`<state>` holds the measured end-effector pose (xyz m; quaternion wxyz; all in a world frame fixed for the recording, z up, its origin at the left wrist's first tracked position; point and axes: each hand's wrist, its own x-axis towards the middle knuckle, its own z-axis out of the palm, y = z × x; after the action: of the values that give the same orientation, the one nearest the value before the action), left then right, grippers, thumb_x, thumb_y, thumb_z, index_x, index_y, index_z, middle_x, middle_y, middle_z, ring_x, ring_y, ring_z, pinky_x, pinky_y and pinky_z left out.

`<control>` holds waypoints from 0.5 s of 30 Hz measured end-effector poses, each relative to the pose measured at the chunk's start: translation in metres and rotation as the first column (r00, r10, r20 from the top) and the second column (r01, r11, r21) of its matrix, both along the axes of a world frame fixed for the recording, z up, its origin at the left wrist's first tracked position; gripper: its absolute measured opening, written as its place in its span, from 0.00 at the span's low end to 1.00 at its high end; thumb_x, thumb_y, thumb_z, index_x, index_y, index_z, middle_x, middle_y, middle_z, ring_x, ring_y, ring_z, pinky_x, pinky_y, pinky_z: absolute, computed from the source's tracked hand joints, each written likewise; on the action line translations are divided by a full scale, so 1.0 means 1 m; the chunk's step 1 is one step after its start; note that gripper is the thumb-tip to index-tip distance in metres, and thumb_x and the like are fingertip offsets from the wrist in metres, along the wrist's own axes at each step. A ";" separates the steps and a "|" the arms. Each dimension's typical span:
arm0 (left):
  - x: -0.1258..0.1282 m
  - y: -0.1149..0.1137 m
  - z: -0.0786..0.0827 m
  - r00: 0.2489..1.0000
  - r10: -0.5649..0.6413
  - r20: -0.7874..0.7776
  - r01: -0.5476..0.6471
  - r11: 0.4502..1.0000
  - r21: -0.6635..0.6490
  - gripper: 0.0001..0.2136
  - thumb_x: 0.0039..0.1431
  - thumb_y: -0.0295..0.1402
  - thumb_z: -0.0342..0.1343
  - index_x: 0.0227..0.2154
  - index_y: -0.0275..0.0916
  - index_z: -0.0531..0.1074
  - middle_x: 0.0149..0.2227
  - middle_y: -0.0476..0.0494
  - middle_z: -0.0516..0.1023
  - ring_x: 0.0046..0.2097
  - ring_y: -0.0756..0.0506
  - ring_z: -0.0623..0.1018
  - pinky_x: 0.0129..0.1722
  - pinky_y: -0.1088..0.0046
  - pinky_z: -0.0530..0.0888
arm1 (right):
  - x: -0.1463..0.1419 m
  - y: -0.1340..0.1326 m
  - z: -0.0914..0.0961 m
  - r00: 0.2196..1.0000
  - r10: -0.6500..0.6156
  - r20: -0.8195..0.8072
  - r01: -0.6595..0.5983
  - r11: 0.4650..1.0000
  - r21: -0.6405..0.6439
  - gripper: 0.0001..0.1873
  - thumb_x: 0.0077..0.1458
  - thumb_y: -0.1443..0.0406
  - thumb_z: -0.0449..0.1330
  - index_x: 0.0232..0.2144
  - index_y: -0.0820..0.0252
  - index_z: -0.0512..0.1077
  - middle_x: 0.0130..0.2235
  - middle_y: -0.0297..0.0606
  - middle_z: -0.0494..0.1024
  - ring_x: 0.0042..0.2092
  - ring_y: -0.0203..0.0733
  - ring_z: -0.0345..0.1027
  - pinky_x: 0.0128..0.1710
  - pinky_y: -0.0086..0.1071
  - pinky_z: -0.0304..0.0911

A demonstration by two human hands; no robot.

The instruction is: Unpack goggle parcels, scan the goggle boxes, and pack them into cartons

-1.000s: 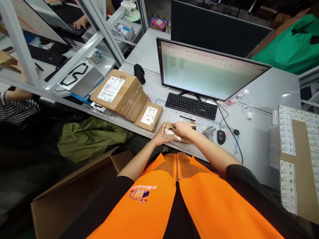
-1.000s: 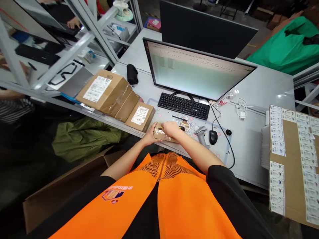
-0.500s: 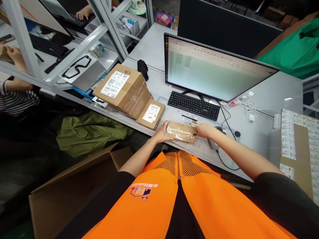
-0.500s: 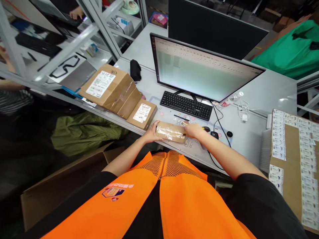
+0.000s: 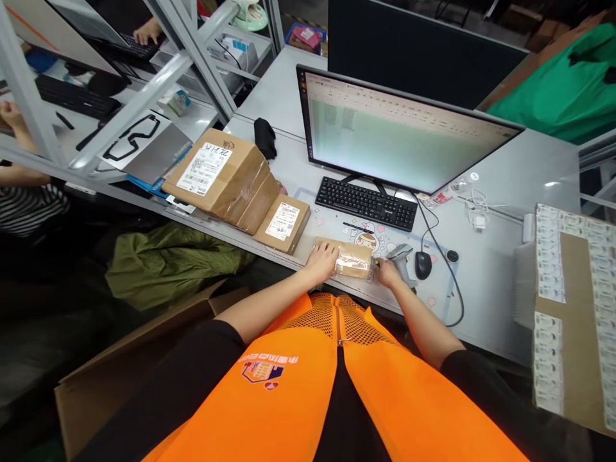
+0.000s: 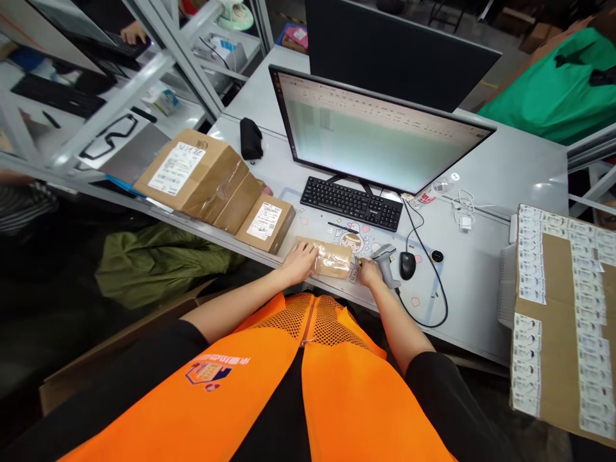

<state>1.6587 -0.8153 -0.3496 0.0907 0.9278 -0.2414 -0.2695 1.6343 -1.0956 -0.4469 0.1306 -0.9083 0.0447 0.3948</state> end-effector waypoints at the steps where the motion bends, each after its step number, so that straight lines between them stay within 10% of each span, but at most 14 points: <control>1: 0.004 -0.003 0.000 1.000 -0.007 -0.015 0.007 1.000 0.029 0.25 0.56 0.32 0.72 0.55 0.34 0.73 0.58 0.28 0.77 0.61 0.30 0.71 0.60 0.53 0.70 | -0.005 0.003 -0.005 0.999 -0.030 0.017 0.031 0.999 -0.025 0.26 0.72 0.64 0.54 0.68 0.67 0.70 0.64 0.61 0.74 0.60 0.57 0.72 0.58 0.40 0.65; 5: 0.006 -0.008 0.001 0.994 -0.060 -0.087 0.067 0.995 0.073 0.17 0.59 0.31 0.69 0.50 0.34 0.77 0.52 0.29 0.82 0.60 0.30 0.74 0.62 0.50 0.67 | -0.011 0.008 -0.011 0.981 -0.151 0.121 0.154 0.988 -0.016 0.31 0.70 0.61 0.56 0.71 0.66 0.66 0.64 0.62 0.73 0.63 0.60 0.70 0.60 0.44 0.65; 9: -0.021 -0.004 -0.002 0.998 -0.053 0.028 0.052 0.998 0.031 0.15 0.67 0.23 0.55 0.53 0.36 0.77 0.56 0.32 0.82 0.60 0.34 0.77 0.62 0.53 0.69 | 0.007 0.011 0.003 0.855 -0.331 0.400 0.181 0.912 0.369 0.26 0.71 0.60 0.51 0.63 0.65 0.74 0.55 0.56 0.80 0.55 0.55 0.75 0.60 0.48 0.68; 12: -0.049 0.003 -0.008 0.996 -0.029 0.079 0.030 1.000 -0.005 0.21 0.68 0.20 0.48 0.59 0.38 0.77 0.66 0.35 0.77 0.66 0.36 0.74 0.63 0.55 0.70 | 0.020 0.024 0.024 0.793 -0.283 0.539 -0.062 0.844 0.533 0.25 0.72 0.55 0.52 0.62 0.58 0.75 0.59 0.52 0.78 0.58 0.54 0.72 0.62 0.50 0.68; 15: -0.074 0.011 -0.015 0.996 -0.018 0.090 0.024 0.998 -0.059 0.25 0.70 0.25 0.49 0.67 0.38 0.72 0.73 0.36 0.69 0.74 0.35 0.66 0.70 0.53 0.65 | 0.023 0.043 0.038 0.802 0.024 0.597 -0.335 0.846 0.416 0.31 0.64 0.52 0.65 0.65 0.55 0.74 0.65 0.54 0.72 0.66 0.63 0.65 0.66 0.57 0.63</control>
<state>1.5849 -0.8044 -0.3646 0.1049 0.9332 -0.2630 -0.2211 1.6573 -1.0522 -0.4091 0.3298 -0.9177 -0.1903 0.1133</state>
